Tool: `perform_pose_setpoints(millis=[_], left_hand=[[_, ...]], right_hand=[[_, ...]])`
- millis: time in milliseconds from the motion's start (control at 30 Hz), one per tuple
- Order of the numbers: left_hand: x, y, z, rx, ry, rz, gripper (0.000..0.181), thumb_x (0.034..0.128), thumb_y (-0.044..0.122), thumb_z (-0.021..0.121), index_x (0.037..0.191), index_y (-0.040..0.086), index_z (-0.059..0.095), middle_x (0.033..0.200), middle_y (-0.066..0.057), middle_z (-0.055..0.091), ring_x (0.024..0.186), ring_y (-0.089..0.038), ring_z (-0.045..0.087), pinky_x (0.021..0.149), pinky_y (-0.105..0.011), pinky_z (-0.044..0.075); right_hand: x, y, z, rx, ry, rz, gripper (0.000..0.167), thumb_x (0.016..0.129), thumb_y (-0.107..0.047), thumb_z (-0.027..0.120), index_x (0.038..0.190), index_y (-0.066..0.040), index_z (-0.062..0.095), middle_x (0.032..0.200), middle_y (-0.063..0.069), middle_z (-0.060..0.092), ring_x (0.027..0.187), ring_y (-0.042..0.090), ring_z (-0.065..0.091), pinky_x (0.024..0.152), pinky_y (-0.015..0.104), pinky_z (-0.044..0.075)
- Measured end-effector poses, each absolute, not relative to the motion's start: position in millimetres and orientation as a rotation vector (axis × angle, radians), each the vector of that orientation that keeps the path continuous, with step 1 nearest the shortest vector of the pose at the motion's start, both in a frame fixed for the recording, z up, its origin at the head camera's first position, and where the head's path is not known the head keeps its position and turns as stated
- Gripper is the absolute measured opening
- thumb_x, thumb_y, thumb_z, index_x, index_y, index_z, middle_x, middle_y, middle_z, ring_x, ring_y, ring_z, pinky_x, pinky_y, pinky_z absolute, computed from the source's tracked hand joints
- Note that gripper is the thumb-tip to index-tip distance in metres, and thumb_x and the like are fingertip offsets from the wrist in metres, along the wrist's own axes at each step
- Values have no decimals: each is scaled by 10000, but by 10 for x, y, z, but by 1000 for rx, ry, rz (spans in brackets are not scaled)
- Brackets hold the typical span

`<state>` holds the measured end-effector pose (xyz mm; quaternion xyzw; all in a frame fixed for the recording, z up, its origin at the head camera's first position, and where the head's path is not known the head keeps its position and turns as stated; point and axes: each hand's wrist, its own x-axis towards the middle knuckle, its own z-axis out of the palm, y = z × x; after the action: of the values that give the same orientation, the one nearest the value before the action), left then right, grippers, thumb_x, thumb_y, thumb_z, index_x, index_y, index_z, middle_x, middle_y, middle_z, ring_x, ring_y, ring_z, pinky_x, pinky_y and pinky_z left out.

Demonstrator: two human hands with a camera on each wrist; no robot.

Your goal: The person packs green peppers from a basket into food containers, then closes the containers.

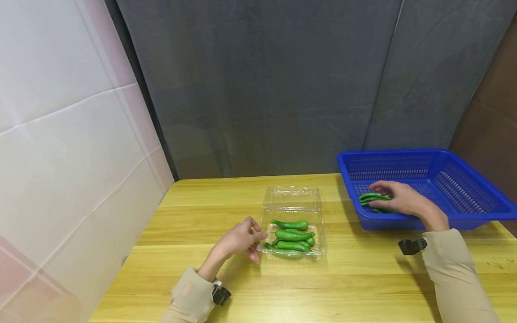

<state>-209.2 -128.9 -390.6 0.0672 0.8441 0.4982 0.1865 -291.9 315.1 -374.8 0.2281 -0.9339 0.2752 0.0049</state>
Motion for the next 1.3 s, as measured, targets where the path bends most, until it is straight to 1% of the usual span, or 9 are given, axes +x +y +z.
perform_pose_setpoints(millis=[233,367,633,767,933,1100,1233,1300], left_hand=[[-2095,-1292,-3909,196,2378,1401,254,1028,165,616,1080,-18,448,696,-112,571,464,-171,630,546,-409,620],[-2095,-1292,-3908,203,2378,1403,250,1028,160,614,1076,-20,448,692,-107,568,466,-169,632,542,-403,620],[-2088,-1291,-3902,201,2376,1401,243,1029,155,613,1071,-16,447,688,-100,557,466,-169,631,549,-414,622],[-2089,-1288,-3897,192,2372,1403,242,1030,153,612,1076,-15,444,687,-99,555,463,-170,628,547,-412,622],[-2092,-1290,-3899,185,2363,1408,242,1030,149,610,1083,-16,441,687,-101,557,461,-168,626,546,-410,622],[-2099,-1292,-3904,182,2362,1408,245,1030,151,611,1085,-17,443,686,-100,560,459,-164,624,551,-415,623],[-2099,-1294,-3908,184,2363,1406,246,1031,156,611,1091,-19,448,688,-106,568,461,-168,626,548,-417,623],[-2105,-1295,-3912,187,2363,1405,243,1032,156,608,1093,-21,452,687,-105,571,462,-167,629,550,-421,623]], right_hand=[[-2918,3161,-3729,671,-3009,801,500,897,-265,789,1244,57,626,1114,238,676,1023,409,648,855,586,533],[-2916,3161,-3708,669,-3061,796,512,898,-284,786,1239,62,621,1095,253,670,994,409,644,827,580,537],[-2924,3170,-3693,664,-3167,820,545,916,-306,762,1272,72,595,1101,251,678,1008,414,646,843,573,545],[-2923,3174,-3684,663,-3209,819,527,924,-310,750,1266,61,603,1076,215,692,997,407,646,835,574,542],[-2925,3171,-3682,675,-3253,884,487,932,-278,738,1251,71,619,1095,235,700,1021,408,653,858,583,540],[-2938,3179,-3686,706,-3280,921,421,935,-203,722,1226,87,628,1092,262,699,1022,414,662,859,571,549],[-2944,3187,-3682,703,-3305,942,368,932,-121,694,1208,112,620,1101,281,686,1013,398,661,836,522,561],[-2943,3195,-3676,686,-3312,933,343,925,-99,688,1185,117,627,1110,276,672,980,354,644,814,478,553]])
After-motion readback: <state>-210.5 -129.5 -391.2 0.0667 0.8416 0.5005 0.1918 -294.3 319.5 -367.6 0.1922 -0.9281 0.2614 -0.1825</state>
